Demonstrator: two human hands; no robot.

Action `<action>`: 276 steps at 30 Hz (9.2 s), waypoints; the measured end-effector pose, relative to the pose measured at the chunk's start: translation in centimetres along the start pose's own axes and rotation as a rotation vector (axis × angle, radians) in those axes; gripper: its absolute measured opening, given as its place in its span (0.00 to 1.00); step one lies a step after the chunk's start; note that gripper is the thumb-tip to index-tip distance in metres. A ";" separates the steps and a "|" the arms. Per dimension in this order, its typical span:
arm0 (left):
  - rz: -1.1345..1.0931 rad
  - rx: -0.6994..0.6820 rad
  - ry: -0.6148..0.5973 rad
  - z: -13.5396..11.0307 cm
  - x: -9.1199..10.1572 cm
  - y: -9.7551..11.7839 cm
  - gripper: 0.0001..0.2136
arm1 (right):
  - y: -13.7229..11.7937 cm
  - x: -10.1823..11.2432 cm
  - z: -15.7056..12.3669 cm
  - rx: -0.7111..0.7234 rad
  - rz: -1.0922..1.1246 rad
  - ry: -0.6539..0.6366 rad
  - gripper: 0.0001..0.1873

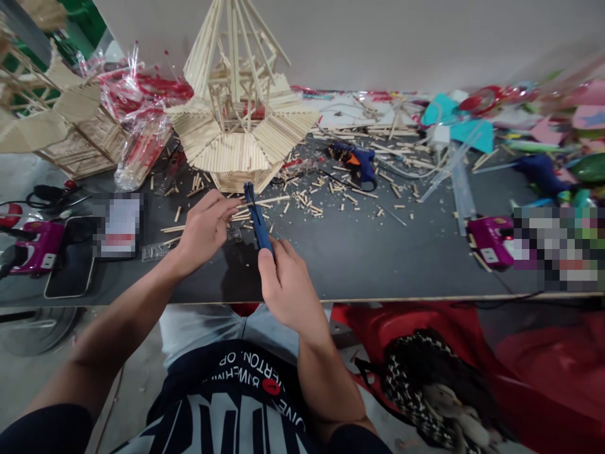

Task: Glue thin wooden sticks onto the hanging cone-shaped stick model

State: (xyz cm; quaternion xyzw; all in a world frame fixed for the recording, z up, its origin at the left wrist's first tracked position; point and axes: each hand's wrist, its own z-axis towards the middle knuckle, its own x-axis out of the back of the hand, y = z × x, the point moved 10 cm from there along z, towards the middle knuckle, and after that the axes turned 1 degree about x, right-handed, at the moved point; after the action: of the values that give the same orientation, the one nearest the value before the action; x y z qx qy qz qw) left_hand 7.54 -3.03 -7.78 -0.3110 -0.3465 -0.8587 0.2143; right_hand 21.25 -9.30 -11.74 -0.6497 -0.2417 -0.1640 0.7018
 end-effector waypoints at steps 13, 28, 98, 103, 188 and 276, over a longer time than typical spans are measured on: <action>-0.041 -0.063 0.053 0.0 0.2 -0.4 0.15 | 1.7 -1.0 -0.1 -0.125 0.008 -0.026 0.28; 0.100 -0.065 0.013 0.1 0.1 0.2 0.13 | 3.0 -1.6 0.1 -0.165 -0.016 0.013 0.30; 0.215 -0.038 -0.013 -0.4 0.7 1.1 0.14 | 1.4 -0.8 0.3 0.039 -0.348 0.079 0.26; 0.245 -0.047 0.001 -0.5 0.6 1.4 0.14 | 1.4 -0.8 0.3 0.059 -0.369 0.095 0.25; 0.216 0.265 0.305 14.2 9.1 -2.2 0.12 | -11.8 8.0 17.5 0.715 -0.526 0.245 0.31; 0.258 0.376 0.171 14.1 7.6 -2.9 0.09 | -11.4 8.5 17.9 0.817 -0.246 0.286 0.24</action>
State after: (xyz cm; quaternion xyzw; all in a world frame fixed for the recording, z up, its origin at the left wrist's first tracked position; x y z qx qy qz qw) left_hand 5.81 7.99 4.06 -0.2336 -0.4383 -0.7677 0.4049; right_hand 19.89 7.96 3.12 -0.2564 -0.2624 -0.2254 0.9025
